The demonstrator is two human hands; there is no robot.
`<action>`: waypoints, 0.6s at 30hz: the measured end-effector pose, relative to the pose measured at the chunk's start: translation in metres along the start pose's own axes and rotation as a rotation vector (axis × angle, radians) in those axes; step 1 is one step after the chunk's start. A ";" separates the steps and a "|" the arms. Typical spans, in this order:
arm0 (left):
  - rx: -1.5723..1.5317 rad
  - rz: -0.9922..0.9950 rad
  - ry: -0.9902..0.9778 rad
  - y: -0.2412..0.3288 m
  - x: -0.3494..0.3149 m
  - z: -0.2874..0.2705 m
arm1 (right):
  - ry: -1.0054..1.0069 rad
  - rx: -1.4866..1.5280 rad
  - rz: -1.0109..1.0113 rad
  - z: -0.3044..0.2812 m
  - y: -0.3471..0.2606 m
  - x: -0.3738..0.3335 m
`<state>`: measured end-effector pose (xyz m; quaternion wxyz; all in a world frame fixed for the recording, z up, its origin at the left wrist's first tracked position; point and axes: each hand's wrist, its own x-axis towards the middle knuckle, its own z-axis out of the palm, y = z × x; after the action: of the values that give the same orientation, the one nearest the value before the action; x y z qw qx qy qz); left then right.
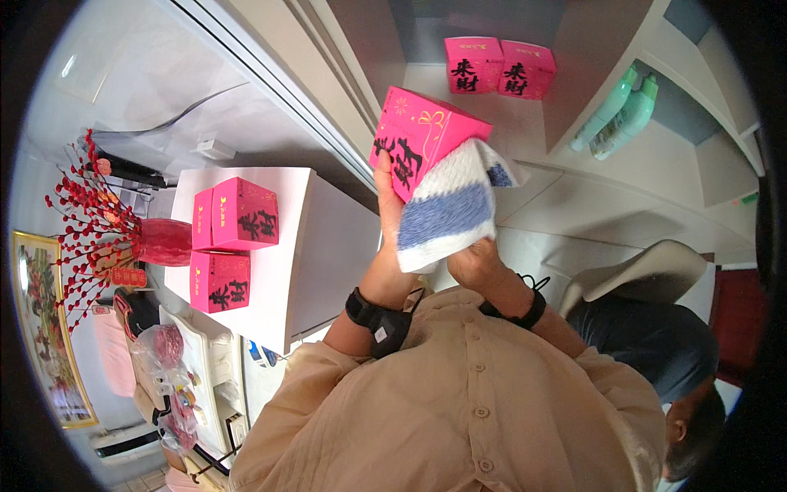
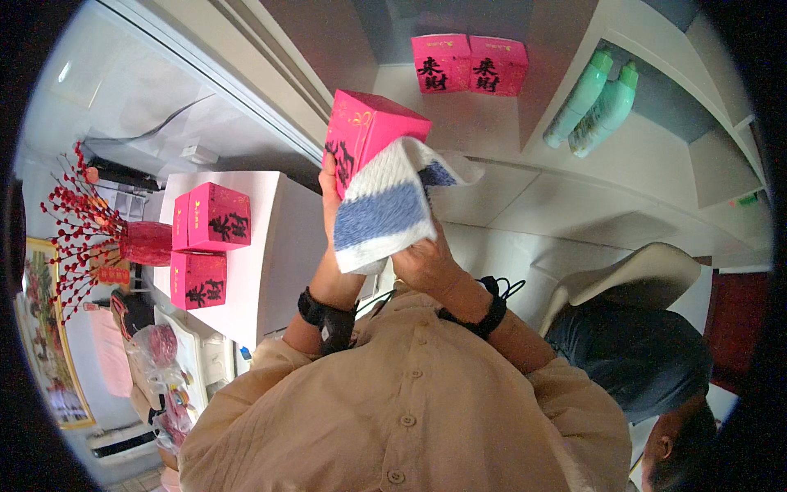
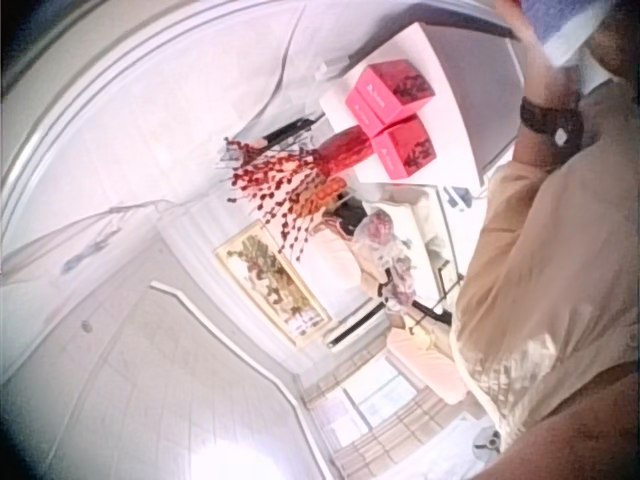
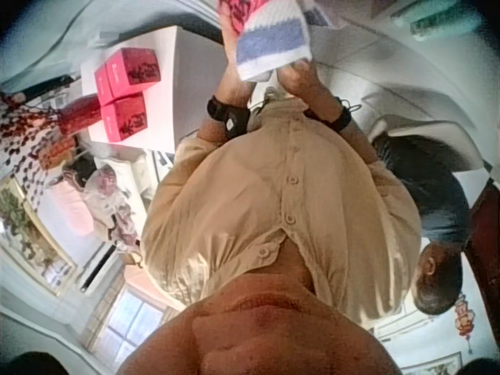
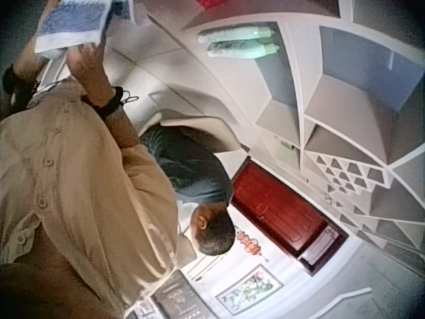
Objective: The person wipes a red vase by hand with a cloth, then wipes the top surface of a white cabinet. The person then wipes another vase containing purple and yellow flowers before picking up, wiping, and rearranging several pink boxes on the cabinet and shelves.
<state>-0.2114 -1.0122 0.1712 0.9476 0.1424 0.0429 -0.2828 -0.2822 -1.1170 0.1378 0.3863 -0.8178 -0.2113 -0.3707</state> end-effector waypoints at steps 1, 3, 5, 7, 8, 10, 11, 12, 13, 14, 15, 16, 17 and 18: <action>-0.044 -0.034 -0.011 0.002 0.000 0.001 | -0.063 -0.183 -0.140 -0.002 0.003 -0.003; -0.088 -0.070 -0.022 0.001 0.000 0.005 | -0.028 -0.022 -0.059 -0.007 0.009 0.003; -0.002 -0.006 0.068 -0.003 -0.005 0.011 | 0.092 0.150 0.210 -0.014 0.010 0.009; 0.046 0.022 0.049 -0.005 -0.008 0.008 | 0.117 0.050 0.154 -0.022 0.016 0.005; 0.050 -0.010 0.012 -0.006 -0.009 0.008 | 0.098 0.012 0.204 -0.023 0.019 -0.003; 0.071 -0.068 -0.008 -0.007 -0.010 0.007 | 0.117 0.309 0.334 -0.022 0.036 -0.024; 0.073 -0.070 -0.011 -0.005 -0.010 0.002 | 0.147 0.606 0.383 -0.016 0.045 -0.033; 0.087 -0.089 -0.051 -0.003 -0.009 -0.003 | 0.165 0.871 0.364 -0.014 0.049 -0.041; 0.097 -0.083 -0.080 0.004 -0.011 -0.009 | 0.070 0.806 0.532 -0.029 0.034 -0.020; 0.130 -0.070 -0.050 0.007 -0.013 -0.010 | -0.102 0.647 0.677 -0.051 0.013 0.015; 0.127 -0.064 -0.048 0.007 -0.012 -0.013 | -0.241 0.500 0.623 -0.066 -0.002 0.040; 0.183 -0.023 -0.029 0.007 -0.010 -0.018 | -0.370 0.383 0.588 -0.077 -0.018 0.065; 0.241 0.011 -0.013 0.005 -0.008 -0.018 | -0.325 0.164 0.098 -0.073 -0.017 0.068; 0.275 0.036 -0.028 0.002 -0.009 -0.015 | -0.307 0.243 0.182 -0.072 -0.017 0.071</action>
<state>-0.2179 -1.0015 0.1592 0.9246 0.2675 -0.0122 -0.2709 -0.2797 -1.1595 0.2312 0.4775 -0.8276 -0.2359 -0.1772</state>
